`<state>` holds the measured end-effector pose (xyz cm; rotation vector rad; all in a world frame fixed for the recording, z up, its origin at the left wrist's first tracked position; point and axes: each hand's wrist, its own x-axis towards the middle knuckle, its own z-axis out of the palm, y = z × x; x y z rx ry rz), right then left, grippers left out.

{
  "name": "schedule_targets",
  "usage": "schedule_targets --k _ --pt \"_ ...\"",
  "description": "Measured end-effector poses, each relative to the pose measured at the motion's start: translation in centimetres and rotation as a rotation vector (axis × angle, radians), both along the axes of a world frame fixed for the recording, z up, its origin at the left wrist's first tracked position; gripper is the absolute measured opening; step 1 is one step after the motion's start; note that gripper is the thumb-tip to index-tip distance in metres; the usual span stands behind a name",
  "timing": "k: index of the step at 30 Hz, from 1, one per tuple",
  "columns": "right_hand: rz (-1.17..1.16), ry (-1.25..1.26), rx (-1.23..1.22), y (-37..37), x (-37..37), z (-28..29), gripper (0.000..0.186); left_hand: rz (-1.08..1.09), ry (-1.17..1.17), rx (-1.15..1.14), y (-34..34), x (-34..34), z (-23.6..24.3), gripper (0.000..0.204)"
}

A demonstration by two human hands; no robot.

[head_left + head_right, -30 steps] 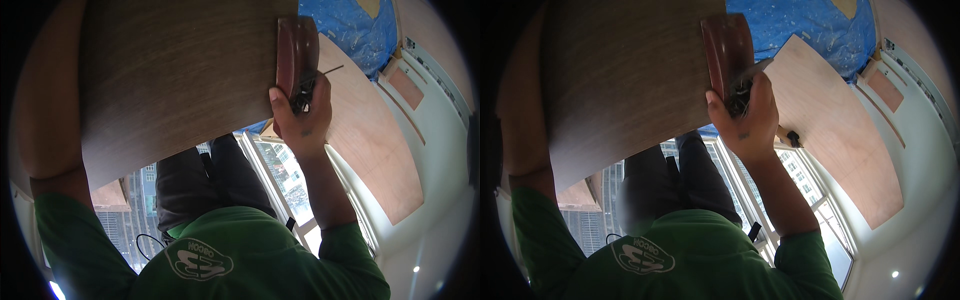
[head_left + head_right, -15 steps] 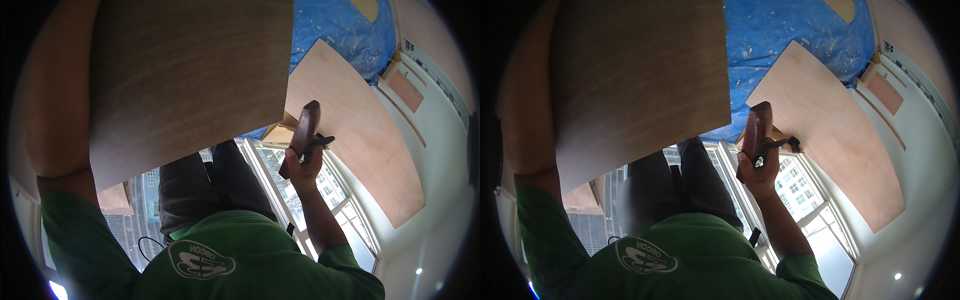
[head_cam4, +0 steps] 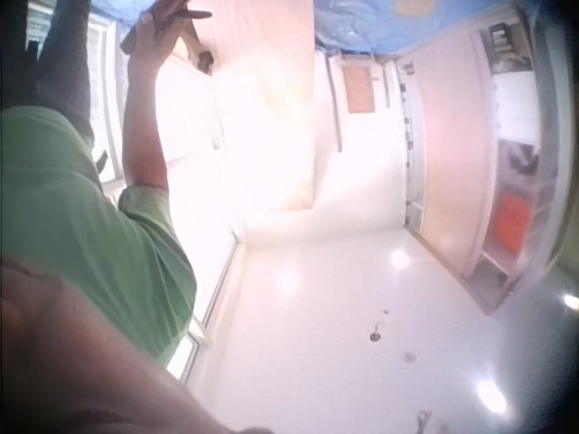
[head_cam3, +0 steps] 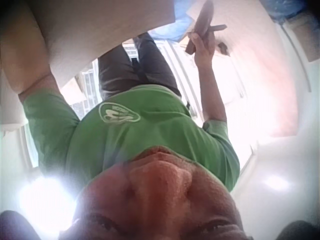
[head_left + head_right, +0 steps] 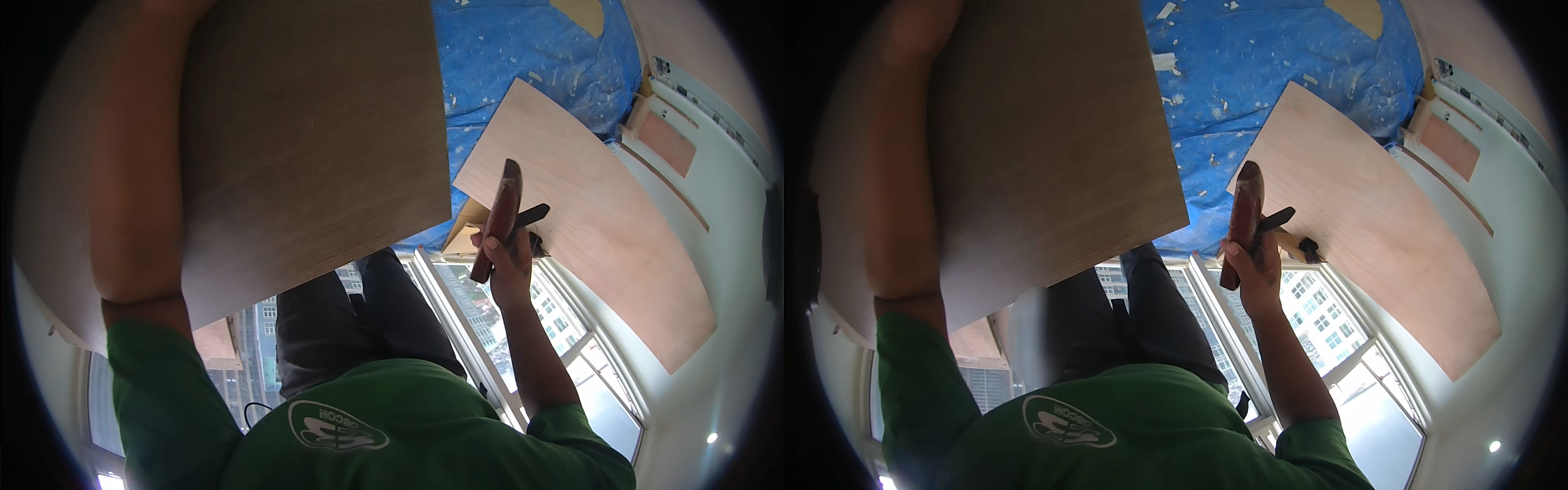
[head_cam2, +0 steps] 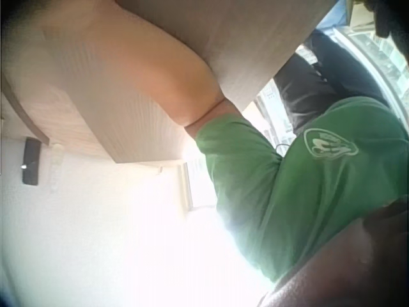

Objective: The person installs a wood-look laminate floor tile by tapping it into place with a hammer, then uses a utility knife to trim the tile edge, and finally smooths the cut edge with a hand plane. The person repeats the process with a second tile.

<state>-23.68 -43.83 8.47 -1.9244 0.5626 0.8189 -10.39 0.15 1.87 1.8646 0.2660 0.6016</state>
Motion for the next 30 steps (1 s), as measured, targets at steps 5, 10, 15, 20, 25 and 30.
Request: schedule_targets --k 5,10,15,20,25,30 --pt "0.020 0.007 -0.088 -3.3 -2.2 0.5 0.052 -0.388 -0.031 0.460 0.4 -0.5 0.7 0.041" --pt "-0.001 0.121 -0.072 -6.0 -3.1 1.7 0.042 -0.577 0.283 1.013 -6.6 -5.2 1.1 0.060" --pt "-0.088 0.178 -0.036 -5.0 -2.0 4.5 0.038 -0.978 0.293 0.782 -14.5 -13.6 0.2 0.071" --pt "-0.131 0.143 0.022 -2.5 -0.4 9.4 0.035 -1.400 0.303 0.441 -17.3 -18.7 3.7 0.074" --pt "-0.074 0.135 0.112 0.7 3.7 11.5 0.053 -1.094 0.566 -0.267 -19.2 -19.2 8.1 0.080" --pt "-0.167 0.095 0.445 5.1 8.4 11.4 0.054 -0.824 0.776 -0.630 -21.6 -13.4 12.7 0.098"
